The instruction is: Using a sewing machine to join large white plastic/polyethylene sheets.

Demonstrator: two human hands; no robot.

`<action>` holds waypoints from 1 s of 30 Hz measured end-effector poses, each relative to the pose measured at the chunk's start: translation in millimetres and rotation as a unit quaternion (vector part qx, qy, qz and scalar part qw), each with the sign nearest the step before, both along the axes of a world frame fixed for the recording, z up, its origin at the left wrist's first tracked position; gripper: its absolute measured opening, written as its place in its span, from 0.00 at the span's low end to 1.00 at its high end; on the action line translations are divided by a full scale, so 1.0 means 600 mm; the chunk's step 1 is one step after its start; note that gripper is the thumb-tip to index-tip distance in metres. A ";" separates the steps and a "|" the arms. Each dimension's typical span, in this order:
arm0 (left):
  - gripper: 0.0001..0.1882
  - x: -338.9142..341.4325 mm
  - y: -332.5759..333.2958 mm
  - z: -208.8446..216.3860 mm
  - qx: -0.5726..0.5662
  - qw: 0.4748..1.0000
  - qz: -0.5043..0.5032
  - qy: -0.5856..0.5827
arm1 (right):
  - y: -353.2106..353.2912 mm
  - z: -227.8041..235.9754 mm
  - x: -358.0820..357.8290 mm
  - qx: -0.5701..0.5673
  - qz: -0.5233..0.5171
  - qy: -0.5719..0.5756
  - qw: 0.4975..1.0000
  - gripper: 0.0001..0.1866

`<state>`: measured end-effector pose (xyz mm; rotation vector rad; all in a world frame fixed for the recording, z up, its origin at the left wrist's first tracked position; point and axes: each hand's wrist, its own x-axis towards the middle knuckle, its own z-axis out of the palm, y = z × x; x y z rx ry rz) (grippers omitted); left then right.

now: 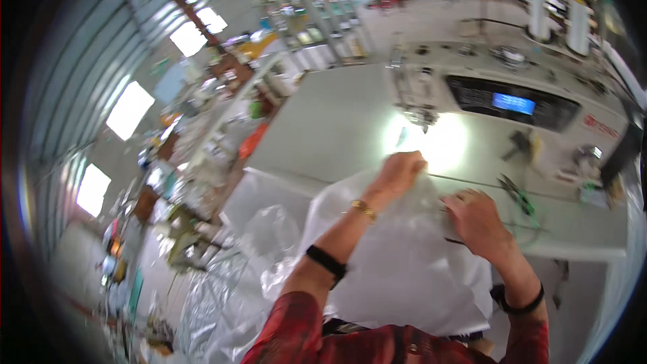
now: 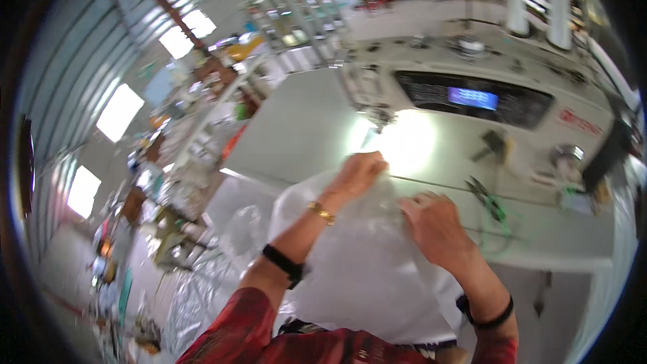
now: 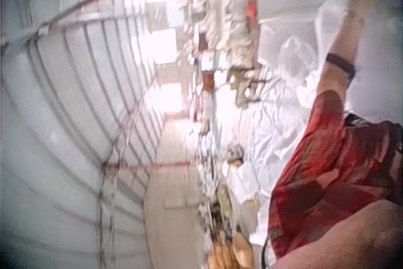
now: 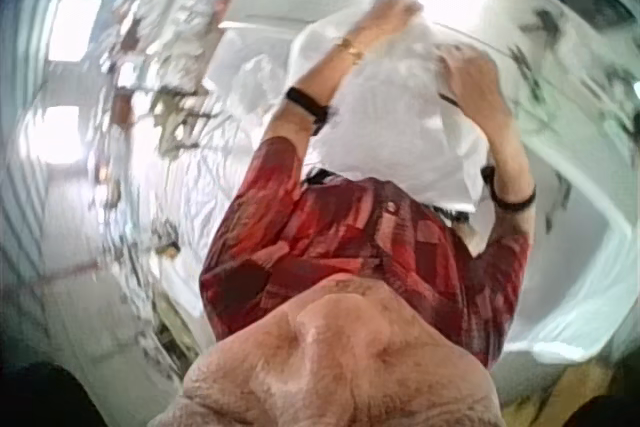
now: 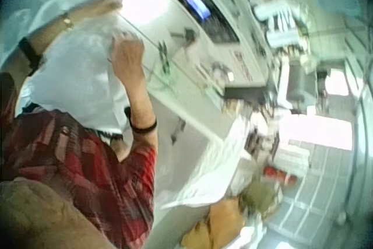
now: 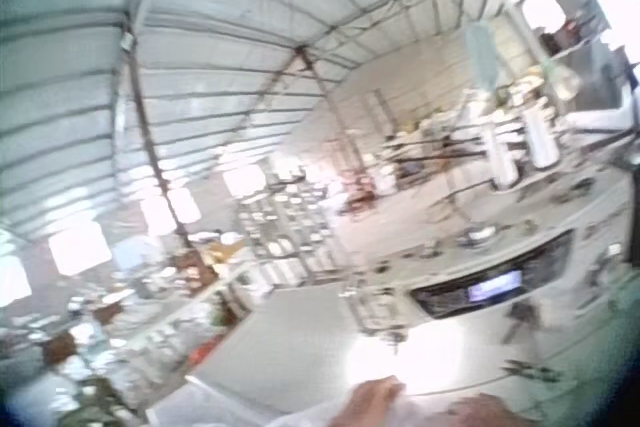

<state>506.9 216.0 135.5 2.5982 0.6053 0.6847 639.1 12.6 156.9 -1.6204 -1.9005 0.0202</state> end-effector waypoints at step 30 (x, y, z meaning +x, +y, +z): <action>0.14 0.013 -0.023 0.004 -0.018 0.999 0.009 -0.049 | -0.012 -0.039 0.001 0.082 -0.034 0.153 0.984 0.09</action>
